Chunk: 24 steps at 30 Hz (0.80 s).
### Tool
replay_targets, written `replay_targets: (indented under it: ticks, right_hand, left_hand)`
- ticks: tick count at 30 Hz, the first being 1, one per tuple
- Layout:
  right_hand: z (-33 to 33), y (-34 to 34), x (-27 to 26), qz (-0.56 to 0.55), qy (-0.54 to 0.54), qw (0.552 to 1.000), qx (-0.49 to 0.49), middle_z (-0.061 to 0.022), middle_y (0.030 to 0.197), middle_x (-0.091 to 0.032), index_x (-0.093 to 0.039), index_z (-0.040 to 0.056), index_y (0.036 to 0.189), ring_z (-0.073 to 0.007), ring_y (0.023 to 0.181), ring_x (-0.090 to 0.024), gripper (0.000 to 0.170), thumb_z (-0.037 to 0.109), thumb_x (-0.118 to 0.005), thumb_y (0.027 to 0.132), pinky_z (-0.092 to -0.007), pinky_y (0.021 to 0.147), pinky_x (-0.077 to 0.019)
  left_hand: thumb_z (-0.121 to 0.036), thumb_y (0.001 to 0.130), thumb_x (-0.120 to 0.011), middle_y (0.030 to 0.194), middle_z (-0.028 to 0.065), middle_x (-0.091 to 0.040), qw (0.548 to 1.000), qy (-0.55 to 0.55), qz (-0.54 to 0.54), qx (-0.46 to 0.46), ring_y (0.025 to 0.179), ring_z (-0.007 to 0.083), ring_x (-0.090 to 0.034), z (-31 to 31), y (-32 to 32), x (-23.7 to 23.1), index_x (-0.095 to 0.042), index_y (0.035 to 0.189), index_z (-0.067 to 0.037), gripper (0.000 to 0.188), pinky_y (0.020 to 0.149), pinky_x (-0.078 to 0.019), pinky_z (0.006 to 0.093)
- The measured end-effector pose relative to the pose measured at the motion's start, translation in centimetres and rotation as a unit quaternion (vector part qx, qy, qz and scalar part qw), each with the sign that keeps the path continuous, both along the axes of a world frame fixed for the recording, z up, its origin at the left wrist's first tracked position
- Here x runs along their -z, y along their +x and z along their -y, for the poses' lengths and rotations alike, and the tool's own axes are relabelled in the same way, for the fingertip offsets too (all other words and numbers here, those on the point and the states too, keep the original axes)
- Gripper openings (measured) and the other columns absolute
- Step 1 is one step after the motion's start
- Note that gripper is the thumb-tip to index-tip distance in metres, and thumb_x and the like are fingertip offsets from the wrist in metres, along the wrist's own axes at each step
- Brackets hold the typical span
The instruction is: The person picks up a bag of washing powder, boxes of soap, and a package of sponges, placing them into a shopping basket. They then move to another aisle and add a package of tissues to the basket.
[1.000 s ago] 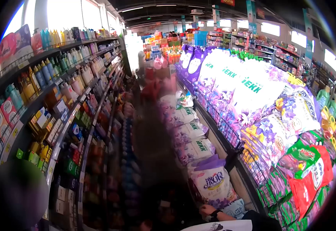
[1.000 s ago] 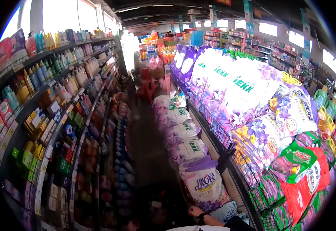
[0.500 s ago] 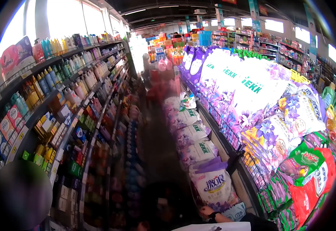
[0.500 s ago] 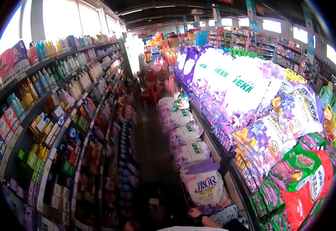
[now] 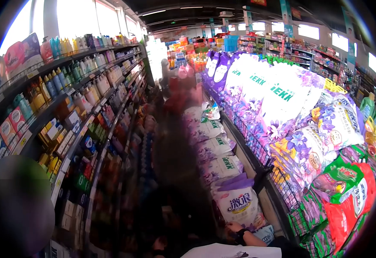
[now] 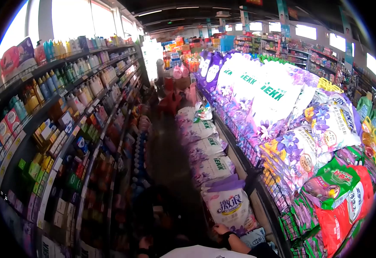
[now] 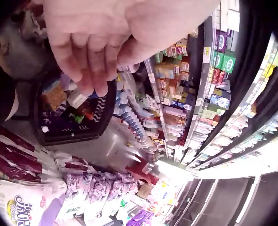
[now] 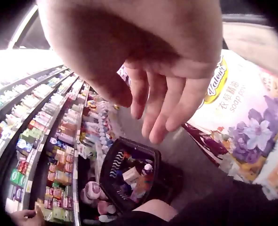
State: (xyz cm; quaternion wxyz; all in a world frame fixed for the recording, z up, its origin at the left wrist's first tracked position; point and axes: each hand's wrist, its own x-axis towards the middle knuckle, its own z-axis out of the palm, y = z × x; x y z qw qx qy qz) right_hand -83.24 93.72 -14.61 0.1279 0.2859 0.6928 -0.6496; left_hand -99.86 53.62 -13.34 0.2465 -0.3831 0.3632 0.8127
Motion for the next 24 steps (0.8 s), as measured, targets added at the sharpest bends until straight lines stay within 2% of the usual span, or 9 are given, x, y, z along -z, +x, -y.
replay_targets:
  ticks: [1, 3, 5, 8, 11, 16, 21, 23, 24]
  right_hand:
    - [-0.2, -0.5, -0.2, -0.002, -0.008, 1.000, 0.000, -0.0092, 0.079, -0.061, -0.055, 0.0005, 0.095, -0.0176, 0.069, -0.059, 0.019, 0.014, -0.047, 0.084, -0.0279, 0.060, -0.0477]
    - [0.0, -1.9, -0.8, -0.001, 0.009, 1.000, -0.014, -0.0092, 0.079, -0.061, -0.055, 0.0005, 0.095, -0.0175, 0.068, -0.059, 0.019, 0.015, -0.047, 0.084, -0.0280, 0.060, -0.0477]
    - [0.2, -3.2, -0.8, 0.011, 0.028, 0.999, -0.040, -0.0092, 0.079, -0.061, -0.055, 0.0004, 0.094, -0.0174, 0.068, -0.059, 0.020, 0.016, -0.047, 0.084, -0.0281, 0.059, -0.0477]
    - [0.7, -6.8, -1.2, -0.020, 0.042, 0.986, -0.162, -0.0096, 0.079, -0.062, -0.055, -0.0003, 0.095, -0.0183, 0.070, -0.060, 0.022, 0.017, -0.048, 0.084, -0.0285, 0.061, -0.0478]
    - [3.9, -11.1, -7.0, -0.030, 0.050, 0.985, -0.162, -0.0100, 0.077, -0.060, -0.053, -0.0035, 0.094, -0.0160, 0.066, -0.058, 0.019, 0.010, -0.046, 0.082, -0.0273, 0.058, -0.0465]
    - [8.4, -20.3, -4.2, -0.030, 0.015, 0.963, -0.267, -0.0081, 0.077, -0.060, -0.055, -0.0015, 0.093, -0.0156, 0.067, -0.057, 0.022, 0.016, -0.051, 0.081, -0.0262, 0.060, -0.0469]
    - [15.3, -30.0, -7.0, -0.081, -0.005, 0.937, -0.341, -0.0078, 0.078, -0.059, -0.055, -0.0016, 0.093, -0.0153, 0.068, -0.057, 0.021, 0.016, -0.052, 0.081, -0.0261, 0.061, -0.0463]
    - [18.1, -34.3, -8.0, -0.185, 0.099, 0.897, -0.389, -0.0155, 0.081, -0.059, -0.055, -0.0017, 0.091, -0.0240, 0.075, -0.058, 0.022, 0.016, -0.052, 0.079, -0.0312, 0.066, -0.0450]
    - [19.6, -36.2, -9.1, -0.193, 0.081, 0.897, -0.389, -0.0164, 0.081, -0.059, -0.055, -0.0021, 0.091, -0.0258, 0.077, -0.058, 0.021, 0.014, -0.052, 0.079, -0.0319, 0.067, -0.0448]
  left_hand:
    - [-0.024, 0.083, -0.044, 0.070, 0.0069, -0.057, 1.000, -0.001, 0.003, -0.008, 0.065, 0.0228, -0.055, 0.7, 0.2, 0.4, -0.056, 0.077, -0.008, 0.021, 0.053, -0.0432, 0.0309]
    - [-0.025, 0.082, -0.047, 0.067, 0.0051, -0.058, 0.992, 0.023, -0.114, 0.053, 0.060, 0.0194, -0.055, 1.8, 0.9, 1.0, -0.057, 0.076, -0.010, 0.019, 0.050, -0.0427, 0.0281]
    - [-0.025, 0.082, -0.047, 0.066, 0.0034, -0.058, 0.996, -0.031, -0.084, -0.016, 0.058, 0.0172, -0.055, 1.3, 1.3, -0.7, -0.057, 0.074, -0.011, 0.019, 0.050, -0.0435, 0.0265]
    - [-0.021, 0.082, -0.046, 0.071, 0.0057, -0.060, 0.994, 0.018, -0.087, -0.062, 0.064, 0.0184, -0.057, 2.8, 1.0, -0.6, -0.058, 0.077, -0.007, 0.019, 0.058, -0.0478, 0.0279]
    - [-0.018, 0.084, -0.045, 0.081, 0.0080, -0.060, 0.984, 0.040, -0.080, -0.154, 0.074, 0.0188, -0.058, 3.3, 0.6, -3.7, -0.057, 0.085, -0.003, 0.019, 0.068, -0.0488, 0.0294]
    - [-0.020, 0.083, -0.048, 0.088, 0.0083, -0.061, 0.967, -0.033, -0.148, -0.205, 0.079, 0.0223, -0.057, 7.6, -1.7, -2.4, -0.054, 0.095, -0.004, 0.021, 0.067, -0.0467, 0.0300]
    - [-0.023, 0.085, -0.047, 0.091, 0.0066, -0.061, 0.956, -0.149, -0.152, -0.204, 0.079, 0.0185, -0.057, 10.2, -6.1, -8.5, -0.053, 0.098, -0.007, 0.022, 0.065, -0.0453, 0.0269]
    - [-0.028, 0.085, -0.047, 0.090, 0.0049, -0.061, 0.941, -0.215, -0.205, -0.160, 0.078, 0.0158, -0.057, 11.4, -9.1, -11.3, -0.053, 0.098, -0.009, 0.023, 0.064, -0.0437, 0.0255]
    - [-0.030, 0.086, -0.046, 0.090, 0.0043, -0.061, 0.942, -0.228, -0.199, -0.148, 0.078, 0.0150, -0.057, 11.5, -10.8, -15.4, -0.054, 0.096, -0.009, 0.024, 0.064, -0.0427, 0.0253]
